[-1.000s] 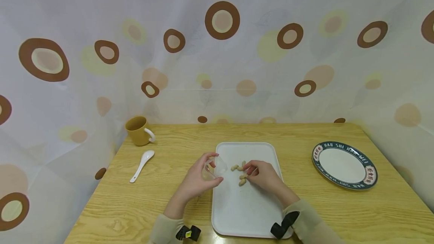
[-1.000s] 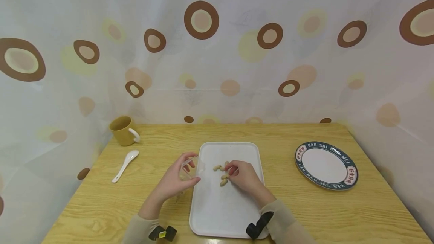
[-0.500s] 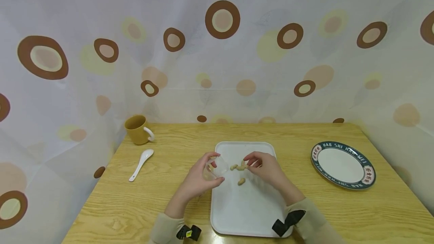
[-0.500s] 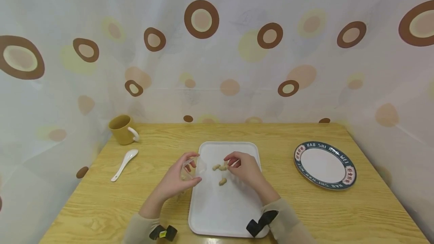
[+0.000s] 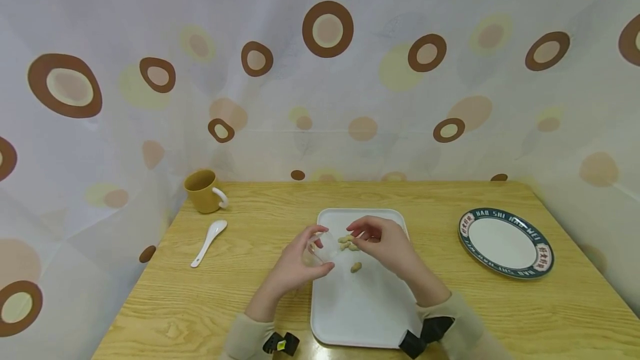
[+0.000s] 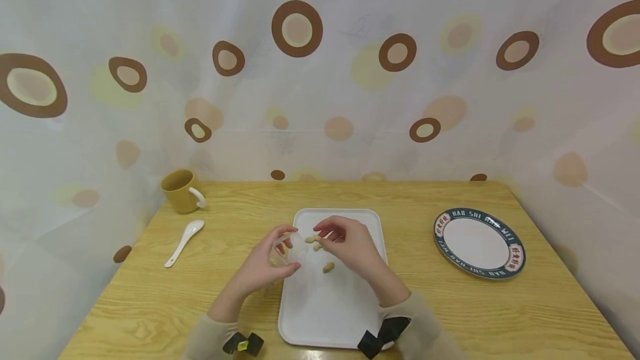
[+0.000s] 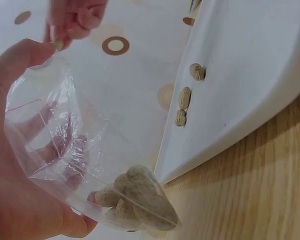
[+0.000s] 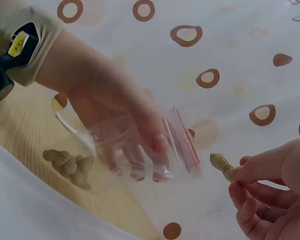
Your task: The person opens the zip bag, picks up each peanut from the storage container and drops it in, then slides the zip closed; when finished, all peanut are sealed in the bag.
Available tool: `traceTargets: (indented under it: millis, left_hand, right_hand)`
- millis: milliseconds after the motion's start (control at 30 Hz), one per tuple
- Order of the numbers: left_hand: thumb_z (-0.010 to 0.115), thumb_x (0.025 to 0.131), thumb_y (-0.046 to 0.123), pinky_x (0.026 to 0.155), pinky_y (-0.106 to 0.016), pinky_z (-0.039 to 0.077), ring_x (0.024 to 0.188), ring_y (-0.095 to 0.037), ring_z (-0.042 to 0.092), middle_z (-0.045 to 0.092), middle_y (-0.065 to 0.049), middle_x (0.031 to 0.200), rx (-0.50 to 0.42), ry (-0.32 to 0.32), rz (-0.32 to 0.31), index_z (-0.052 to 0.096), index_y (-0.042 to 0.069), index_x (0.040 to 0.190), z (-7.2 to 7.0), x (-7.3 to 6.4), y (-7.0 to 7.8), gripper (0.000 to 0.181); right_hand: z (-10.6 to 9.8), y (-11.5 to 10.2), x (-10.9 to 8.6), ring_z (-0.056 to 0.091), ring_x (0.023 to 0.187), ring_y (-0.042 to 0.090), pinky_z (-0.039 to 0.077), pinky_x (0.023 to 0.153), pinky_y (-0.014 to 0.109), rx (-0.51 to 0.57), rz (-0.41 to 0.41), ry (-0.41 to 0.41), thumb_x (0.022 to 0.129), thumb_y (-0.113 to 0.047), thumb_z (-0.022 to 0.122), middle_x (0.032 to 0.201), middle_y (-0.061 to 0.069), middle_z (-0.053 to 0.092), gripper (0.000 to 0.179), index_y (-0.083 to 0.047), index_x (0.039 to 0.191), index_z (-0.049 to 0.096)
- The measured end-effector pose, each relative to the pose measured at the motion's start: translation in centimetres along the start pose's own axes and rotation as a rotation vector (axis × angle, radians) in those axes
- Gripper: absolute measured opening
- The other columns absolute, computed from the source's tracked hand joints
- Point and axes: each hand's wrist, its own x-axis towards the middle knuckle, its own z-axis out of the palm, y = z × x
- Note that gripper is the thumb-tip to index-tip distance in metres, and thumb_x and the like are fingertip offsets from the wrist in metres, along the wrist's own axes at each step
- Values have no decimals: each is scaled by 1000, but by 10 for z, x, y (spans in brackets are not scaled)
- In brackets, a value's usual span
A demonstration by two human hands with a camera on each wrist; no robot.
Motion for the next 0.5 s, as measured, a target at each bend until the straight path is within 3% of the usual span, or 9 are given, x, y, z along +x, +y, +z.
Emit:
traceTargets:
  millis: [300,500]
  left_hand:
    - [80,80,27,83,-40,43,104,-28,55,61,-8,109,6,-11,13,50,17,136,3,0,0,64]
    - [80,80,28,86,-42,43,108,-32,55,60,-12,114,-9,-17,13,51,19,135,4,0,-1,63]
  right_hand:
    - [10,-16,-4,63,75,11,52,66,22,24,-80,-32,86,-2,70,93,4,70,18,-10,102,73]
    - [11,-17,-4,64,77,11,53,69,23,15,-97,-26,86,-3,71,93,3,71,17,-9,102,73]
